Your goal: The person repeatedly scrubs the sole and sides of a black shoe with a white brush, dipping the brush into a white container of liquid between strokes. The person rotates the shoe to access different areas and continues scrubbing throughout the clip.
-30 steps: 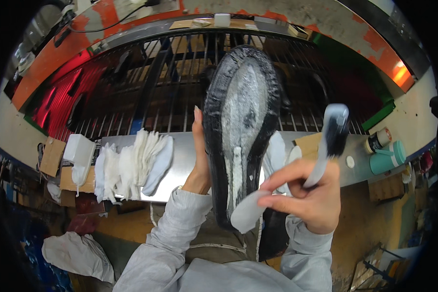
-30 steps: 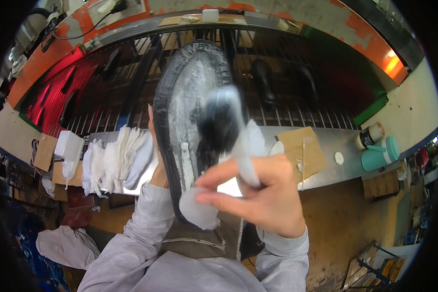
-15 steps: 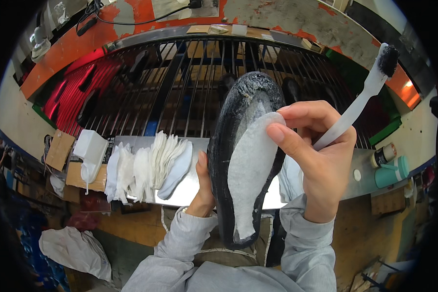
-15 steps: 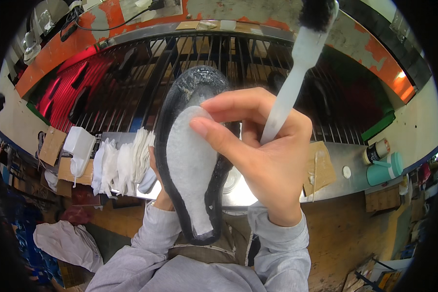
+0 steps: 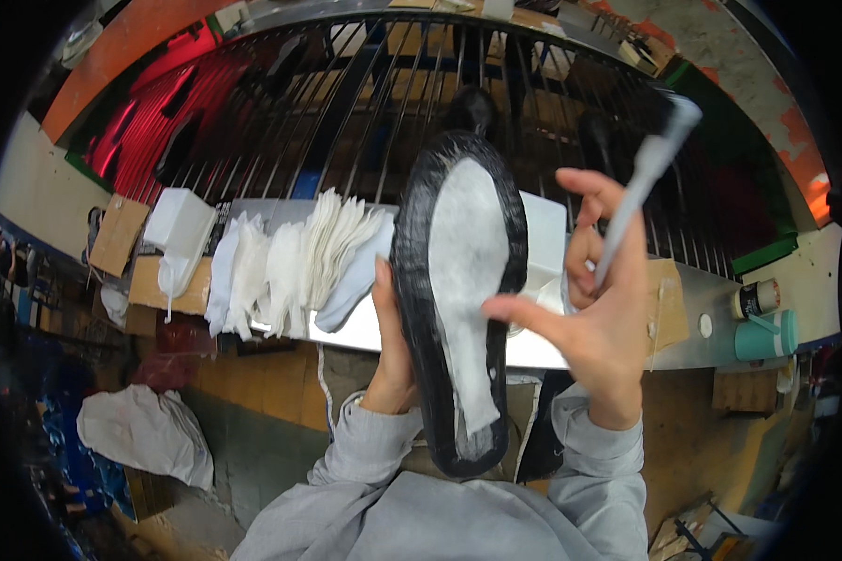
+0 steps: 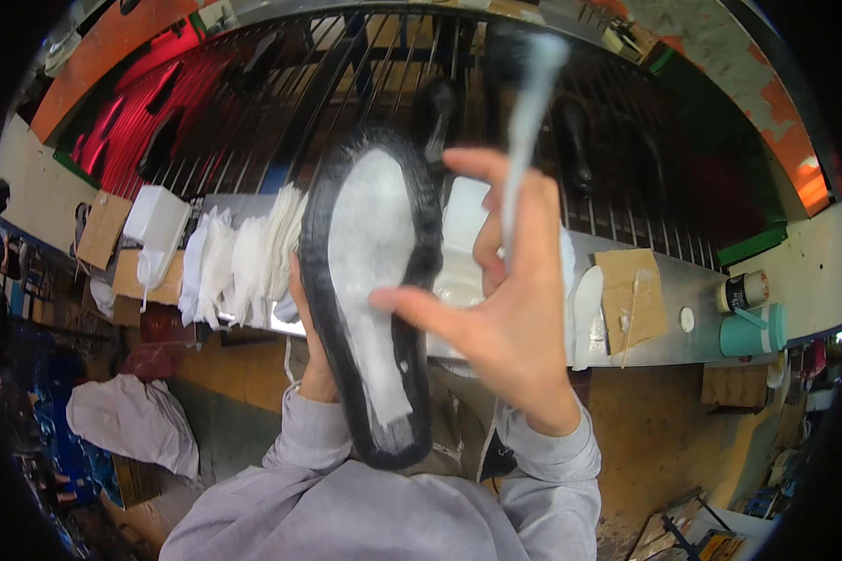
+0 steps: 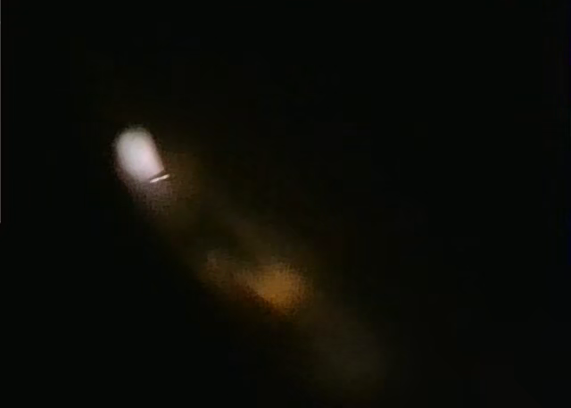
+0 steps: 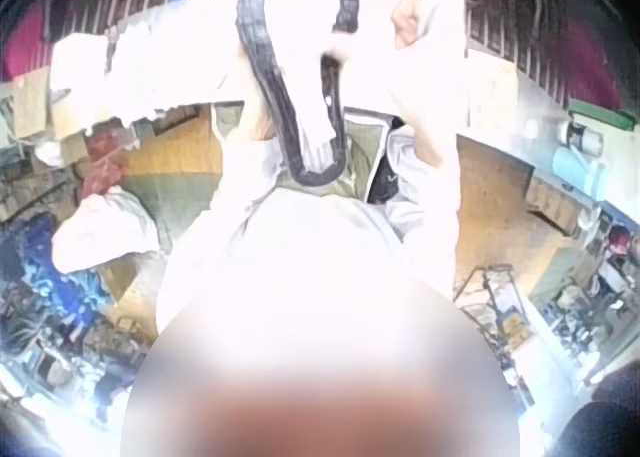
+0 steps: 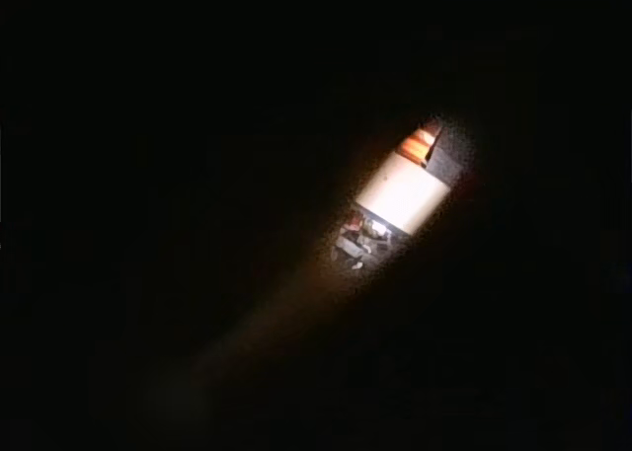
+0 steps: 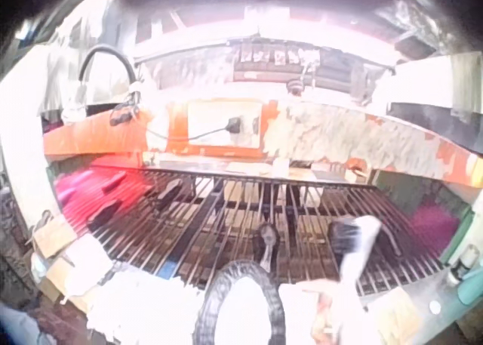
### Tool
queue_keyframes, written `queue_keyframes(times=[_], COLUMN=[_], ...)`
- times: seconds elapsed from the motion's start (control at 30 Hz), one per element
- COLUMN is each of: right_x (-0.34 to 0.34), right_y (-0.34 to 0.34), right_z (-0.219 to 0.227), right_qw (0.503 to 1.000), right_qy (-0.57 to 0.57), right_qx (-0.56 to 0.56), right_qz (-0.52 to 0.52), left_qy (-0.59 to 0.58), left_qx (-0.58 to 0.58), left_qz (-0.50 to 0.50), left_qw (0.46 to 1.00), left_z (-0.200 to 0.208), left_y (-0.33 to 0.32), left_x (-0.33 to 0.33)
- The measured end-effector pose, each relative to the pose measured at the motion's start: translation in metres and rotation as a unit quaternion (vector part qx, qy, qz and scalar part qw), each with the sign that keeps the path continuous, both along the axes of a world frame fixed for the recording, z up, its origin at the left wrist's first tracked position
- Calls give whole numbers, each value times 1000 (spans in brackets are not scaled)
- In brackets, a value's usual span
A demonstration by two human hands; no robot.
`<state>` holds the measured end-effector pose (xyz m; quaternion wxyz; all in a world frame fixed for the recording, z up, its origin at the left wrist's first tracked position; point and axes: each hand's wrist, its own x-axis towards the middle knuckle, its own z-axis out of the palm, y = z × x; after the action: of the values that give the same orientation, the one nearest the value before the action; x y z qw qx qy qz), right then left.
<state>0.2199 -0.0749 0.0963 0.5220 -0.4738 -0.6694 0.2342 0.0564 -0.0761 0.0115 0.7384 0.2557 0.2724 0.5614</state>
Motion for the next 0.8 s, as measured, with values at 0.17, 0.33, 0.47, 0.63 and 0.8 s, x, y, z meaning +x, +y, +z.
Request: queue_keyframes(times=[0.17,0.33,0.47,0.63,0.8], right_x=[-19,18,65,89,84], right_y=[-26,-56,-58,-59,-43], right_z=[-24,-40,-78,-109,-133], right_qw=[996,984,973,899,888], right_qy=[-62,-28,-96,-403,-433], right_qx=[-53,-170,-179,-79,-8], right_qz=[43,50,-107,-153,-156], left_qy=[-109,-131,-141,-269,-287], left_qx=[-23,-47,-37,65,41], left_qz=[-26,-11,26,-124,-102], left_qw=[993,990,989,953,952], left_z=[-10,-19,-36,-63,-74], left_y=[9,0,-5,4,5], left_x=[-9,-25,-46,-74,-84])
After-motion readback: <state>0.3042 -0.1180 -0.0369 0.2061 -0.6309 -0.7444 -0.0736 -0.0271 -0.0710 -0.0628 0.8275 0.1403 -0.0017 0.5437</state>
